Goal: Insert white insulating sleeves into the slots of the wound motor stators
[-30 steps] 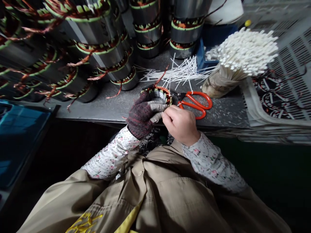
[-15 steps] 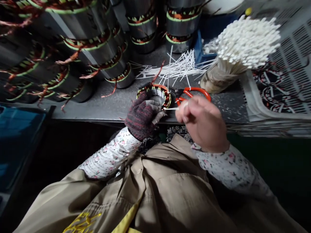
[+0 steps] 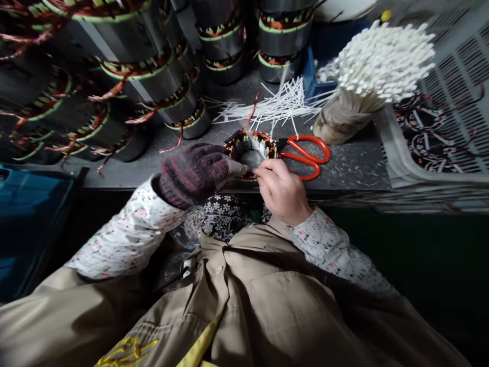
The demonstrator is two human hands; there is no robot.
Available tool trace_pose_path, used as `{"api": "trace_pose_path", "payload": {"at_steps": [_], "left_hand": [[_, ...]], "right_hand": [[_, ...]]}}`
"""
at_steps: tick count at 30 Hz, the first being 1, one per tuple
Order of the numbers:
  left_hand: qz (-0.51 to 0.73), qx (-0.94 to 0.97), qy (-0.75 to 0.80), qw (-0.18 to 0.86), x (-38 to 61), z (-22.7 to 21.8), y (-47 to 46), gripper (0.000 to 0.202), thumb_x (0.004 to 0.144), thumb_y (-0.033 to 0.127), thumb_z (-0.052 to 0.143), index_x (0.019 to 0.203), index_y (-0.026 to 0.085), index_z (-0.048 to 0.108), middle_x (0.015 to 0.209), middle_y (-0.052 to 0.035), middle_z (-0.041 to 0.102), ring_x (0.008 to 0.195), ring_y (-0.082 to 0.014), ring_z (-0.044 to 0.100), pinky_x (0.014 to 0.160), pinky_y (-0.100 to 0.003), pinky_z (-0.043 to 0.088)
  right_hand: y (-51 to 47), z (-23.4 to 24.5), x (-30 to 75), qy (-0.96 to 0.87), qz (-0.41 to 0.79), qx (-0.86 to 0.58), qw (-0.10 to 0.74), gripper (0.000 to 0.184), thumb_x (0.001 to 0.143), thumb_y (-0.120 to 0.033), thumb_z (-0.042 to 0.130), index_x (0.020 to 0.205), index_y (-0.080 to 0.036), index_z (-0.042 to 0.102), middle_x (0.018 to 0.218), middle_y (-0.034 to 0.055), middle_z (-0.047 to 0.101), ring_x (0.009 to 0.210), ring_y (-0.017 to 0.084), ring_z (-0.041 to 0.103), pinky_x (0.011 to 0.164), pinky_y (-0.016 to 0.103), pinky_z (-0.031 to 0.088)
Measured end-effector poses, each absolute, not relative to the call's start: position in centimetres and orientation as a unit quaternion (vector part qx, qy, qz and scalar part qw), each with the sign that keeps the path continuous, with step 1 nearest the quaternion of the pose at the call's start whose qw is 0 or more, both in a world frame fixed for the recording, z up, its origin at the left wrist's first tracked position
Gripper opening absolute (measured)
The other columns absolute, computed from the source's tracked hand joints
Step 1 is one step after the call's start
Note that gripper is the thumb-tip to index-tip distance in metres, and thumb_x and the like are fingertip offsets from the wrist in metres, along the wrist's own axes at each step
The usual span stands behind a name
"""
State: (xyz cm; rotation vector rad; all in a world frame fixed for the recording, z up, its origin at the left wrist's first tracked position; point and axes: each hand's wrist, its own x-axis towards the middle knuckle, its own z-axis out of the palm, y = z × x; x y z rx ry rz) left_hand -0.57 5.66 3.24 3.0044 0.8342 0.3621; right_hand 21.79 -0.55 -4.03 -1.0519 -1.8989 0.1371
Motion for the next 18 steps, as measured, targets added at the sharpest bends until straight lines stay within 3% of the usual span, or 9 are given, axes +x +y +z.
{"api": "trace_pose_path", "payload": {"at_steps": [4, 6, 10, 13, 15, 18], "left_hand": [[-0.010, 0.983, 0.178, -0.041, 0.3, 4.3, 7.3, 0.030, 0.094, 0.029, 0.052, 0.114, 0.019, 0.072, 0.097, -0.0074, 0.072, 0.086, -0.0235, 0.067, 0.080, -0.037, 0.055], [-0.007, 0.981, 0.187, -0.057, 0.8, 4.5, 7.3, 0.027, 0.095, 0.026, 0.050, 0.108, 0.017, 0.072, 0.098, -0.0081, 0.072, 0.086, -0.0227, 0.068, 0.083, -0.039, 0.056], [0.114, 0.981, 0.129, -0.090, 0.9, 4.4, 7.3, 0.025, 0.098, 0.023, 0.046, 0.102, 0.019, 0.070, 0.116, -0.0069, 0.074, 0.108, -0.0267, 0.069, 0.110, -0.055, 0.049], [0.136, 0.987, 0.082, -0.024, 0.5, 3.9, 7.7, 0.022, 0.094, 0.032, 0.054, 0.107, 0.021, 0.067, 0.128, -0.0079, 0.071, 0.122, -0.0295, 0.066, 0.120, -0.059, 0.041], [0.152, 0.984, 0.091, 0.037, 0.3, 3.1, 8.0, 0.020, 0.093, 0.037, 0.059, 0.103, 0.022, 0.066, 0.119, -0.0083, 0.074, 0.118, -0.0271, 0.068, 0.120, -0.055, 0.045], [0.214, 0.966, 0.120, 0.085, 0.5, 1.5, 7.9, 0.018, 0.094, 0.039, 0.061, 0.089, 0.021, 0.063, 0.094, -0.0067, 0.076, 0.095, -0.0228, 0.074, 0.112, -0.051, 0.053]], "right_hand": [[-0.6, -5.0, 21.0, -0.780, 0.031, -0.468, 0.414, 0.029, 0.091, -0.012, 0.049, 0.107, -0.020, 0.072, 0.106, 0.0099, 0.069, 0.084, 0.021, 0.069, 0.070, 0.035, 0.057], [-0.6, -4.5, 21.0, -0.785, 0.035, -0.457, 0.416, 0.028, 0.090, -0.011, 0.051, 0.106, -0.019, 0.072, 0.105, 0.0100, 0.069, 0.083, 0.020, 0.069, 0.070, 0.034, 0.057], [-0.2, -2.1, 23.4, -0.744, -0.019, -0.445, 0.498, 0.012, 0.090, -0.014, 0.063, 0.096, -0.021, 0.070, 0.094, 0.0067, 0.068, 0.082, 0.021, 0.066, 0.071, 0.036, 0.055], [1.0, 0.5, 27.1, -0.656, -0.143, -0.483, 0.562, 0.008, 0.090, -0.015, 0.068, 0.087, -0.023, 0.068, 0.085, 0.0060, 0.064, 0.082, 0.023, 0.062, 0.074, 0.040, 0.051], [2.6, 2.1, 29.5, -0.629, -0.171, -0.510, 0.561, 0.008, 0.093, -0.021, 0.068, 0.086, -0.023, 0.067, 0.088, 0.0082, 0.063, 0.089, 0.025, 0.060, 0.082, 0.044, 0.048], [5.6, 3.6, 32.2, -0.635, -0.140, -0.555, 0.519, 0.011, 0.094, -0.030, 0.069, 0.085, -0.024, 0.066, 0.095, 0.0103, 0.062, 0.103, 0.030, 0.055, 0.093, 0.048, 0.044]]}}
